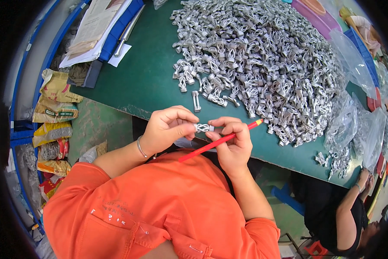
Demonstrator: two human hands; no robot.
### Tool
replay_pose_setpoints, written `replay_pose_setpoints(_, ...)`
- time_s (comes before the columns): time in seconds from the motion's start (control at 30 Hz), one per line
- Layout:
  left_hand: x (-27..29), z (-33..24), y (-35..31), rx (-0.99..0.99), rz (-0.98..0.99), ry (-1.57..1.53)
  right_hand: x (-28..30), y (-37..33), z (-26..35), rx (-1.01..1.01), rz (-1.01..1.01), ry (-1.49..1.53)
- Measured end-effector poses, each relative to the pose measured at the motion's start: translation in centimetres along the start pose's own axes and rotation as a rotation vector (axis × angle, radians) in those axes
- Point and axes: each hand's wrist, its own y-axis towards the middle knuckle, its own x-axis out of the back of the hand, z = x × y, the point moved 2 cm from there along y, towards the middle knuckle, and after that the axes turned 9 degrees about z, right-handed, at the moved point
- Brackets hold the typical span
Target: The person uses their hands and a pencil to assemble small metal and plastic components taken from a pile on a table. They pick up a component, manipulate it by fitting parts together, and place it aside while handling items one at a time.
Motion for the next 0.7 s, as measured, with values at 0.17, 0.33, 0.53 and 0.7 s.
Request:
replay_pose_setpoints(0.17, 0.1, 0.3, -0.2, -0.178, 0.055, 0.112, 0.4, -0.2, 0.5, 0.144, 0.015, -0.141)
replay_pose_setpoints(0.33, 0.4, -0.8, -1.4, -0.188, 0.120, 0.528, 1.4, -0.2, 1.1, 0.169, 0.087, -0.372)
replay_pose_setpoints(0.53, 0.3, -0.3, -2.1, -0.074, 0.188, 0.605, 2.7, 2.5, -0.8, 0.035, -0.047, -0.623)
replay_pose_setpoints(0.7, 0.4, 0.0, -1.8, -0.015, 0.113, 0.486, 2.3, 4.0, -1.4, 0.133, 0.031, -0.910)
